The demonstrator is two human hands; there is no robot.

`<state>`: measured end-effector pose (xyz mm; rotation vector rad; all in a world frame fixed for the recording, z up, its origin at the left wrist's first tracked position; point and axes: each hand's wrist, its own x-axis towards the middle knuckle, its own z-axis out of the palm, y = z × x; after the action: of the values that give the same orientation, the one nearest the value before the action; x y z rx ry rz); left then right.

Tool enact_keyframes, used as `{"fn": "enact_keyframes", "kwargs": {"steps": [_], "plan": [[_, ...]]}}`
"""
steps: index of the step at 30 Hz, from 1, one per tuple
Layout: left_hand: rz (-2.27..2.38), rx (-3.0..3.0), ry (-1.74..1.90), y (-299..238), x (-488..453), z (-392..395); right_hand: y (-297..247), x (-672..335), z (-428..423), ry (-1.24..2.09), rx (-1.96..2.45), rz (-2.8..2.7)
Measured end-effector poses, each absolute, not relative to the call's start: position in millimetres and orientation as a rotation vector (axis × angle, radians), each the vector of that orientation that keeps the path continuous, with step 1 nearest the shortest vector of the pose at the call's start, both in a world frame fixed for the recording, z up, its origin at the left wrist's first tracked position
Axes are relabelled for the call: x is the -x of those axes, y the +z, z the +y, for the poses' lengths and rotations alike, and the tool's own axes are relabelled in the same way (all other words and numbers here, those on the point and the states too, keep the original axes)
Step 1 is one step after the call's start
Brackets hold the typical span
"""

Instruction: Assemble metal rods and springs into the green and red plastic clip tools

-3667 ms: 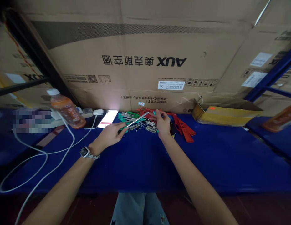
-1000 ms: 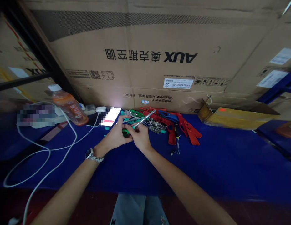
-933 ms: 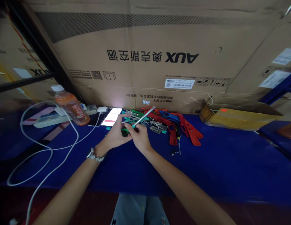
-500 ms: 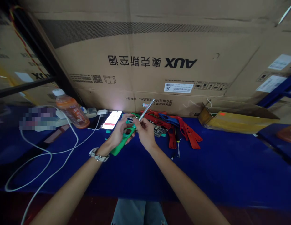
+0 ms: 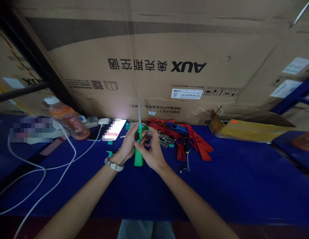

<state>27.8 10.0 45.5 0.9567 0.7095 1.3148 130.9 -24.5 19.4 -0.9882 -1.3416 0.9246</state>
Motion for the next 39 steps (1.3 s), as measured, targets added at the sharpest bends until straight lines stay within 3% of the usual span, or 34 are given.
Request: {"fn": "enact_keyframes", "kwargs": {"steps": [10, 14, 17, 22, 26, 29, 35, 39], "plan": [[0.753, -1.046, 1.415, 41.5, -10.7, 22.5, 7.2, -131.4, -31.8, 1.319, 1.143, -1.402], [0.696, -1.023, 1.289, 44.4, -3.8, 22.2, 10.1, -131.5, -35.6, 1.513, 1.08, -1.372], [0.688, -0.987, 1.251, 44.9, -3.9, 19.6, 9.6, -132.2, -35.6, 1.372, 1.142, -1.391], [0.735, -0.938, 1.328, 38.6, -6.1, 16.7, 12.9, -136.8, -32.8, 0.771, 1.297, -1.689], [0.736, -0.976, 1.335, 38.7, -3.2, 13.7, 13.0, -137.8, -33.3, 0.654, 1.382, -1.734], [0.679, -1.03, 1.317, 44.2, 3.9, 10.8, 12.5, -136.3, -35.6, 0.867, 1.255, -1.646], [0.571, -1.035, 1.281, 49.2, 15.9, 10.0, 27.1, -137.8, -43.3, 1.884, 0.805, -1.276], [0.607, -1.007, 1.317, 46.1, 13.4, 11.4, 30.0, -140.9, -44.0, 2.051, 0.714, -1.194]]}}
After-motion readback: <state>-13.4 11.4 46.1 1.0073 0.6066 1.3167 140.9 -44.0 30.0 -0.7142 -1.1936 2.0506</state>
